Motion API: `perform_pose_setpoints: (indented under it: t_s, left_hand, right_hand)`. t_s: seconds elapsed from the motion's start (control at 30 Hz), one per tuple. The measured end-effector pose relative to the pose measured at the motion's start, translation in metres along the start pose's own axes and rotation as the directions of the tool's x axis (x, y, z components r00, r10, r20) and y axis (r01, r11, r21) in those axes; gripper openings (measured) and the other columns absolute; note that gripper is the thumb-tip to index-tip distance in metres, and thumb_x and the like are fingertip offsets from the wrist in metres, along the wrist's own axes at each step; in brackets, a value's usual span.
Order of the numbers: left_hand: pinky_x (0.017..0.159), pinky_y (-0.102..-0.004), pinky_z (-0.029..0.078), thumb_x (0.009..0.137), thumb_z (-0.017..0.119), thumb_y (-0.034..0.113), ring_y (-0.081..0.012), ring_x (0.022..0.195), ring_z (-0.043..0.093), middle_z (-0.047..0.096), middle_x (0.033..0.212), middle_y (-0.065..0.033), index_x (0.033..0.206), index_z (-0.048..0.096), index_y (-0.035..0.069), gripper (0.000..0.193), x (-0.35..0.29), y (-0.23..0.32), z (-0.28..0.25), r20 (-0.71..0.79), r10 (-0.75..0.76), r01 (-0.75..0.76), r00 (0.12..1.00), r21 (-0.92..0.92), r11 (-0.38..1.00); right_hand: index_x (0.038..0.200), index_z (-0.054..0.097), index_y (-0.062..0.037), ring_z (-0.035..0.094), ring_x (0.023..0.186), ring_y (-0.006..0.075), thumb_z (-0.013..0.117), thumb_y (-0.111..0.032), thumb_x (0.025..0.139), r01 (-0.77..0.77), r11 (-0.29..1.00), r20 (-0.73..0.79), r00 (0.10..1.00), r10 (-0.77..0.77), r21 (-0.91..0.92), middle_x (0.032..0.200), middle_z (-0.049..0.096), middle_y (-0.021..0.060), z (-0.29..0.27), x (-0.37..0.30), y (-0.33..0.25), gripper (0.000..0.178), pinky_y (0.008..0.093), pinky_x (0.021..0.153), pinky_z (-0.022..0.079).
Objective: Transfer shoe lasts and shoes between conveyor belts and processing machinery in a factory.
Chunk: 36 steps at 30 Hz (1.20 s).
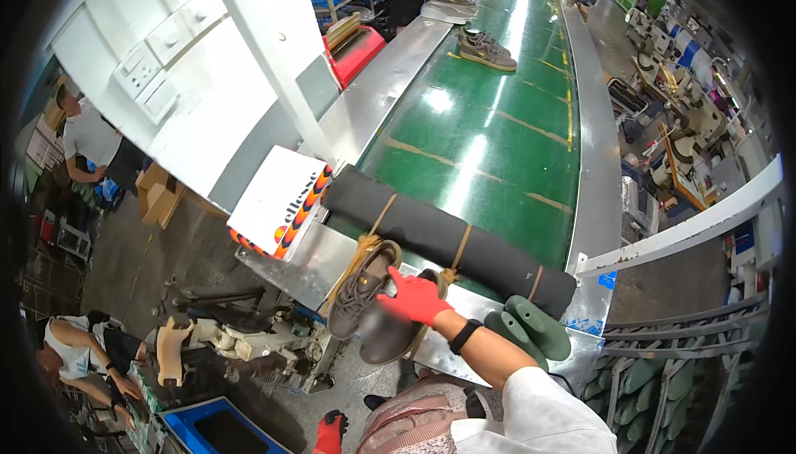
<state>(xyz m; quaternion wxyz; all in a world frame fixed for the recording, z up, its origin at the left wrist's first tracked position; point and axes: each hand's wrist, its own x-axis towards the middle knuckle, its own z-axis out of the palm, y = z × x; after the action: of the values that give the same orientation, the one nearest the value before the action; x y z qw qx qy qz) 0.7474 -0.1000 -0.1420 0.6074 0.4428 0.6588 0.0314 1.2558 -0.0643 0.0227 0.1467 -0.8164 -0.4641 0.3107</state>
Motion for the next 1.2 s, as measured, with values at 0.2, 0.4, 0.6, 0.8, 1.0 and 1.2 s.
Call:
perform_pose_setpoints:
  t_s: [0.2,0.4,0.6,0.8,1.0,1.2]
  left_hand:
    - [0.051,-0.0301,0.047,0.091,0.071,0.014,-0.0161,0.061,0.064,0.073,0.085,-0.0094,0.121,0.064,0.006,0.032,0.021,-0.013,0.003,0.004,0.017,-0.016,1.000,-0.049,0.999]
    - [0.097,-0.0449,0.048,0.105,0.045,0.036,-0.0378,0.110,0.061,0.066,0.119,-0.0207,0.123,0.061,0.001,0.042,-0.009,-0.028,-0.018,0.210,0.297,-0.359,0.932,0.401,0.843]
    - [0.088,-0.0422,0.050,0.105,0.048,0.037,-0.0307,0.100,0.063,0.068,0.113,-0.0159,0.122,0.063,0.004,0.040,-0.060,0.007,0.019,0.119,0.227,-0.254,0.967,0.329,0.910]
    - [0.078,-0.0369,0.051,0.103,0.051,0.039,-0.0201,0.088,0.063,0.070,0.102,-0.0100,0.118,0.065,0.006,0.039,-0.056,0.015,0.021,0.070,0.085,-0.092,0.994,0.105,0.990]
    - [0.078,-0.0359,0.050,0.104,0.050,0.040,-0.0192,0.089,0.062,0.069,0.105,-0.0101,0.118,0.066,0.006,0.041,-0.073,0.041,0.031,0.094,0.186,-0.202,0.978,0.220,0.954]
    - [0.084,-0.0426,0.050,0.104,0.049,0.042,-0.0267,0.094,0.064,0.069,0.104,-0.0140,0.124,0.063,0.006,0.044,-0.081,0.057,0.027,0.120,0.121,-0.155,0.985,0.346,0.925]
  right_hand:
    - [0.138,0.054,-0.0050,0.056,0.119,0.0406,0.051,-0.064,0.091,-0.022,0.997,0.018,1.000,0.021,0.069,0.124,0.059,0.0290,0.011,0.026,-0.011,0.076,0.0465,0.101,0.045]
    - [0.118,0.066,-0.0054,0.057,0.119,0.0359,0.058,-0.065,0.085,-0.008,0.994,-0.001,1.000,0.008,0.112,0.122,0.063,0.0220,0.012,0.034,0.004,0.068,0.0447,0.099,0.045]
    - [0.111,0.069,-0.0058,0.067,0.101,0.0325,0.075,-0.043,0.073,-0.088,0.926,0.021,0.996,0.087,0.368,0.107,0.069,0.0206,0.012,0.009,0.027,0.054,0.0414,0.082,0.053]
    - [0.123,0.064,-0.0047,0.067,0.106,0.0341,0.083,-0.033,0.066,-0.053,0.808,-0.071,0.991,0.116,0.587,0.113,0.068,0.0212,-0.057,-0.002,0.047,0.067,0.0414,0.091,0.052]
    - [0.116,0.065,-0.0017,0.068,0.093,0.0235,0.078,-0.016,0.068,0.211,0.878,-0.066,0.977,-0.203,0.429,0.099,0.070,0.0160,-0.231,0.059,0.078,0.052,0.0352,0.082,0.053]
    - [0.107,0.069,-0.0036,0.068,0.091,0.0385,0.073,-0.013,0.067,0.447,0.877,0.194,0.889,-0.414,-0.175,0.094,0.071,0.0204,-0.316,0.166,0.078,0.041,0.0434,0.077,0.053]
